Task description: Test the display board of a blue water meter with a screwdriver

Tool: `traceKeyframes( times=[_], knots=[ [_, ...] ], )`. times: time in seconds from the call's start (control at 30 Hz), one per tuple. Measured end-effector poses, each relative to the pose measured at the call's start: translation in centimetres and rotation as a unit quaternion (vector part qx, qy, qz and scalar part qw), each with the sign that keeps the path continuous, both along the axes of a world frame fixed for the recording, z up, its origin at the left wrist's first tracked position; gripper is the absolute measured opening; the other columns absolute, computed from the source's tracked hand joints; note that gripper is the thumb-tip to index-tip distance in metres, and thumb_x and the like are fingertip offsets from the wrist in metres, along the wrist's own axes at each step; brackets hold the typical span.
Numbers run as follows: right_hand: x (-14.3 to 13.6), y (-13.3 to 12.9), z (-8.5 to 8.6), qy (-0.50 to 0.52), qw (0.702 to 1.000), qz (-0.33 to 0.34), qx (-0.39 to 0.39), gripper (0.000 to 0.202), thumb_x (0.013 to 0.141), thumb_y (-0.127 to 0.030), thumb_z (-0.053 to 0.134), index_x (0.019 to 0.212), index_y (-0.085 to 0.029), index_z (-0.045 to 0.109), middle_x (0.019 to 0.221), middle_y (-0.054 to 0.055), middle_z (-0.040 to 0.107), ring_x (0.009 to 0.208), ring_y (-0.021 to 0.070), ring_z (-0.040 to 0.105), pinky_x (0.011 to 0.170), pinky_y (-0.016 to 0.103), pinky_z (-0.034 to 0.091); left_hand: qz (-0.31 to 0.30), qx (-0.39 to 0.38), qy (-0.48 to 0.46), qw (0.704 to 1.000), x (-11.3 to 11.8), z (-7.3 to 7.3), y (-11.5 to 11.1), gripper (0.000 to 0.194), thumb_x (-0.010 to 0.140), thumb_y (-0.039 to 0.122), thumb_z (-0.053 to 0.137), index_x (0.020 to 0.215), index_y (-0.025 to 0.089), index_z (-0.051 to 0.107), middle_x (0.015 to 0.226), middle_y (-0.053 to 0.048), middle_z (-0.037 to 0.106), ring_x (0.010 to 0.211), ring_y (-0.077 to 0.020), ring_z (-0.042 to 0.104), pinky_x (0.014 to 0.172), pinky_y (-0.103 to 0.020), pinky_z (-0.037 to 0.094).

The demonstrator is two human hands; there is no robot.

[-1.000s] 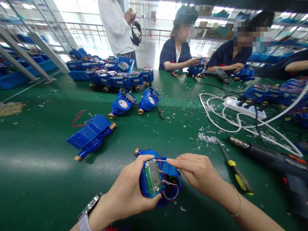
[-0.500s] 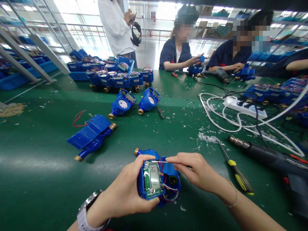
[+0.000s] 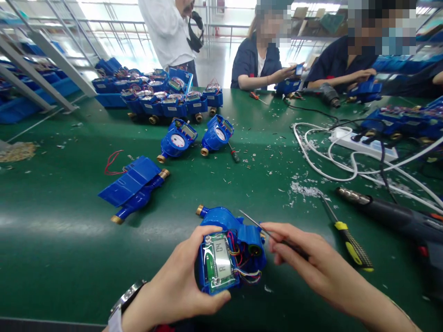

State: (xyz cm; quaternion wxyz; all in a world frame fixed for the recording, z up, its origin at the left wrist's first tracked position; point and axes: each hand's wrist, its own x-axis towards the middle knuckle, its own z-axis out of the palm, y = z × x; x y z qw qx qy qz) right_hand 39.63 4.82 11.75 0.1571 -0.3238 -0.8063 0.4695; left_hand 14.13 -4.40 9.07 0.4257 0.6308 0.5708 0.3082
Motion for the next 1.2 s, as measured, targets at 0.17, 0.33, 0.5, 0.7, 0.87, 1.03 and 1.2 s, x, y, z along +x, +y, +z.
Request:
traceKeyframes(
  times=[0.17, 0.33, 0.5, 0.7, 0.87, 1.03, 1.2],
  knots=[
    [0.0, -2.7, -0.8, 0.024, 0.996, -0.011, -0.088, 0.031, 0.104, -0.024, 0.039, 0.132, -0.032, 0.049, 0.089, -0.003, 0.063, 0.06, 0.0079, 0.06, 0.058, 0.016, 0.051, 0.004, -0.013, -0.036, 0.999, -0.1, -1.6, -1.7, 0.076, 0.064, 0.026, 0.073, 0.129, 0.033, 0.034, 0.124, -0.002, 0.056, 0.112, -0.0268, 0.058, 0.097, -0.044, 0.048],
    [0.5, -4.7, -1.1, -0.036, 0.996, -0.027, 0.075, 0.04, 0.096, -0.022, 0.051, 0.134, -0.034, 0.05, 0.112, 0.0, 0.066, 0.105, 0.0174, 0.064, 0.091, 0.027, 0.054, 0.015, -0.034, -0.045, 0.998, -0.4, -3.0, -3.3, 0.079, 0.064, 0.027, 0.074, 0.131, 0.035, 0.033, 0.123, -0.001, 0.055, 0.111, -0.0267, 0.058, 0.097, -0.045, 0.048],
    [0.3, -5.8, -1.1, -0.057, 0.983, 0.026, 0.172, 0.05, 0.094, -0.01, 0.042, 0.139, -0.029, 0.045, 0.127, -0.001, 0.06, 0.112, 0.0128, 0.06, 0.094, 0.021, 0.05, 0.019, -0.049, -0.098, 0.994, -0.5, -3.7, -4.4, 0.076, 0.064, 0.027, 0.075, 0.129, 0.032, 0.035, 0.117, -0.002, 0.057, 0.104, -0.0249, 0.061, 0.092, -0.04, 0.051],
    [-0.6, -5.9, -0.6, -0.059, 0.957, 0.044, 0.28, 0.034, 0.097, -0.009, 0.038, 0.123, -0.021, 0.057, 0.112, 0.001, 0.067, 0.097, 0.0117, 0.066, 0.083, 0.018, 0.055, 0.015, -0.065, -0.13, 0.989, -0.7, -4.2, -4.5, 0.076, 0.065, 0.03, 0.078, 0.129, 0.029, 0.037, 0.113, -0.002, 0.059, 0.1, -0.0235, 0.062, 0.09, -0.038, 0.05],
    [-1.2, -5.2, -0.1, -0.09, 0.923, 0.066, 0.367, 0.032, 0.097, -0.008, 0.038, 0.117, -0.016, 0.062, 0.104, 0.007, 0.067, 0.084, 0.0212, 0.068, 0.066, 0.033, 0.059, 0.004, -0.06, -0.142, 0.988, -1.0, -4.5, -4.3, 0.076, 0.065, 0.034, 0.08, 0.128, 0.03, 0.037, 0.114, -0.002, 0.06, 0.101, -0.0242, 0.062, 0.09, -0.038, 0.05],
    [-2.1, -4.5, 0.5, -0.109, 0.904, 0.092, 0.402, 0.036, 0.09, -0.002, 0.037, 0.111, -0.015, 0.063, 0.094, 0.007, 0.067, 0.071, 0.0216, 0.066, 0.053, 0.032, 0.058, 0.001, -0.069, -0.135, 0.988, -1.2, -4.3, -4.2, 0.077, 0.064, 0.033, 0.079, 0.128, 0.029, 0.038, 0.114, -0.002, 0.06, 0.101, -0.0247, 0.062, 0.088, -0.038, 0.05],
    [-2.4, -4.5, -0.2, -0.115, 0.908, 0.081, 0.393, 0.041, 0.086, 0.001, 0.038, 0.115, -0.015, 0.061, 0.098, 0.008, 0.066, 0.078, 0.0217, 0.067, 0.055, 0.03, 0.059, 0.014, -0.073, -0.148, 0.986, -1.0, -3.8, -3.7, 0.074, 0.064, 0.032, 0.078, 0.127, 0.028, 0.039, 0.114, -0.002, 0.061, 0.102, -0.0247, 0.062, 0.089, -0.037, 0.05]
  ],
)
